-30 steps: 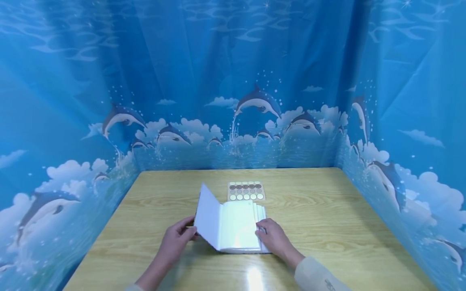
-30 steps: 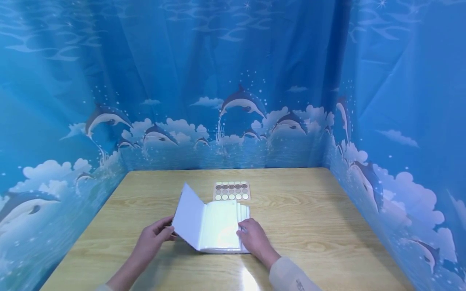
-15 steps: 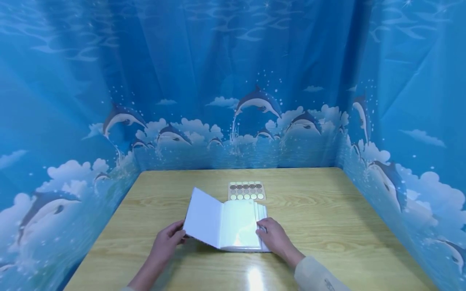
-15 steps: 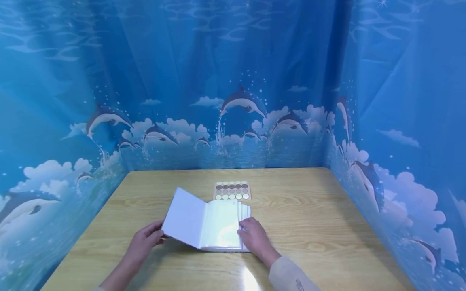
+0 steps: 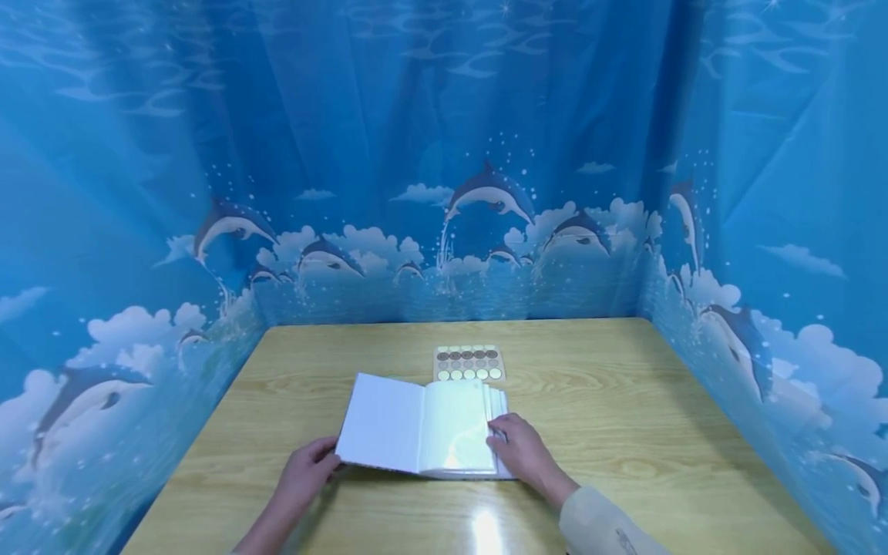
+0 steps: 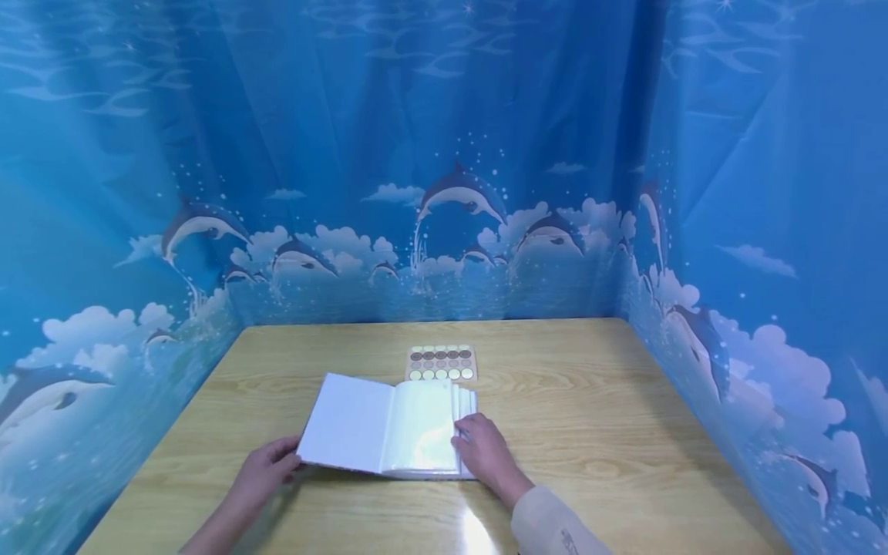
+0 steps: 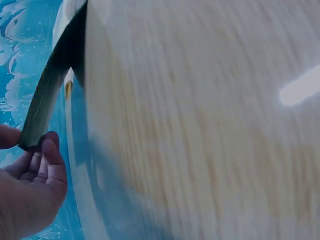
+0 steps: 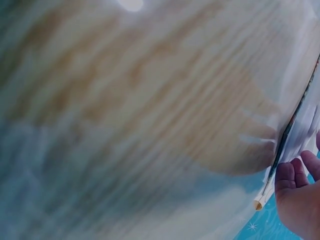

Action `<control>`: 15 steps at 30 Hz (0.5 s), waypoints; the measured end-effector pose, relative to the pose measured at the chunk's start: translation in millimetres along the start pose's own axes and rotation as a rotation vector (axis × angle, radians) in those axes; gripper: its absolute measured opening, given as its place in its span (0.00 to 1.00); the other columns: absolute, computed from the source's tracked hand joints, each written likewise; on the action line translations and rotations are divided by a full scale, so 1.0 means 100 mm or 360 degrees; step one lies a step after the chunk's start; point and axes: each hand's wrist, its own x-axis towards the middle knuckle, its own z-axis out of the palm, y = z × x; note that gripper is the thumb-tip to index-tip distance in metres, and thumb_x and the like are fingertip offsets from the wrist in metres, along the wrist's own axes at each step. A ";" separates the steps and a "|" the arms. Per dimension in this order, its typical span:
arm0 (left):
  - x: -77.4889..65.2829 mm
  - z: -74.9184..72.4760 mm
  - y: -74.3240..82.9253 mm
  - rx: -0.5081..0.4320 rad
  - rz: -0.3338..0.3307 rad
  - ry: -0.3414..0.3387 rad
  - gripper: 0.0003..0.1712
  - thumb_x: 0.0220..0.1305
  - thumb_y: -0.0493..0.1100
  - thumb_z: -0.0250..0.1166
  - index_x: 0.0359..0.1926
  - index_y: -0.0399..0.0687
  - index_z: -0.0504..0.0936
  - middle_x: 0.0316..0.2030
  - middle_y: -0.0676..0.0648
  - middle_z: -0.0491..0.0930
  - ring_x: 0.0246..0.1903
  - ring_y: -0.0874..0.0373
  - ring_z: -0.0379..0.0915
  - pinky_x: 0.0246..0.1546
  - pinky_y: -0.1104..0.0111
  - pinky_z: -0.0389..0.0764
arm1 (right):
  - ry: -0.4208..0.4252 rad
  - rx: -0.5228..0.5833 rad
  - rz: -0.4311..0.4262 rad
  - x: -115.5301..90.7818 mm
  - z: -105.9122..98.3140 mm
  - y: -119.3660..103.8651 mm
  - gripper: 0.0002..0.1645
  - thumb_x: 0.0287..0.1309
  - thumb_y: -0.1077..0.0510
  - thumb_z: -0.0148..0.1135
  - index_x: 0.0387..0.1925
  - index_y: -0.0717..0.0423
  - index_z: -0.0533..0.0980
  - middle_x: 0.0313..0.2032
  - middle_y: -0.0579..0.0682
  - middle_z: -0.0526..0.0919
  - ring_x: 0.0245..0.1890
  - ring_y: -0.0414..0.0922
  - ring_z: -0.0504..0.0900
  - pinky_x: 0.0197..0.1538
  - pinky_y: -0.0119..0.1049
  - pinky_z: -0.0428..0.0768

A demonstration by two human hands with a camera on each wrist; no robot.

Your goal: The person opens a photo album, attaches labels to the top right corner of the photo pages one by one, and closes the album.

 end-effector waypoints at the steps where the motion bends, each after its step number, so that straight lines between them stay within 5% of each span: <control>1: 0.00 0.00 -0.02 0.0072 0.0002 -0.0003 0.23 0.62 0.31 0.59 0.57 0.23 0.74 0.42 0.37 0.82 0.34 0.53 0.78 0.32 0.64 0.81 | 0.0001 -0.0001 -0.0003 0.00 0.00 0.00 0.17 0.60 0.62 0.64 0.49 0.67 0.80 0.48 0.62 0.80 0.50 0.61 0.78 0.58 0.59 0.74; 4: 0.00 -0.02 -0.09 0.0391 0.0063 -0.0015 0.21 0.58 0.34 0.62 0.52 0.26 0.79 0.35 0.46 0.82 0.31 0.56 0.75 0.31 0.64 0.80 | 0.0001 -0.0018 -0.0021 0.00 0.00 0.00 0.17 0.60 0.62 0.64 0.49 0.67 0.80 0.48 0.62 0.80 0.50 0.61 0.78 0.58 0.59 0.74; 8: -0.01 -0.01 -0.11 0.0777 0.0191 -0.0006 0.20 0.55 0.37 0.65 0.49 0.30 0.82 0.35 0.46 0.81 0.37 0.50 0.77 0.42 0.53 0.81 | 0.0006 -0.0029 -0.0040 0.00 -0.01 0.00 0.17 0.59 0.62 0.64 0.49 0.67 0.80 0.47 0.63 0.80 0.50 0.61 0.79 0.58 0.59 0.74; 15: 0.04 0.11 0.07 0.0965 0.0351 -0.0004 0.22 0.57 0.40 0.68 0.51 0.32 0.81 0.42 0.38 0.80 0.44 0.41 0.77 0.49 0.46 0.78 | 0.0024 -0.0035 -0.0086 -0.01 -0.01 0.01 0.17 0.60 0.63 0.63 0.49 0.69 0.80 0.47 0.62 0.81 0.49 0.60 0.79 0.58 0.59 0.75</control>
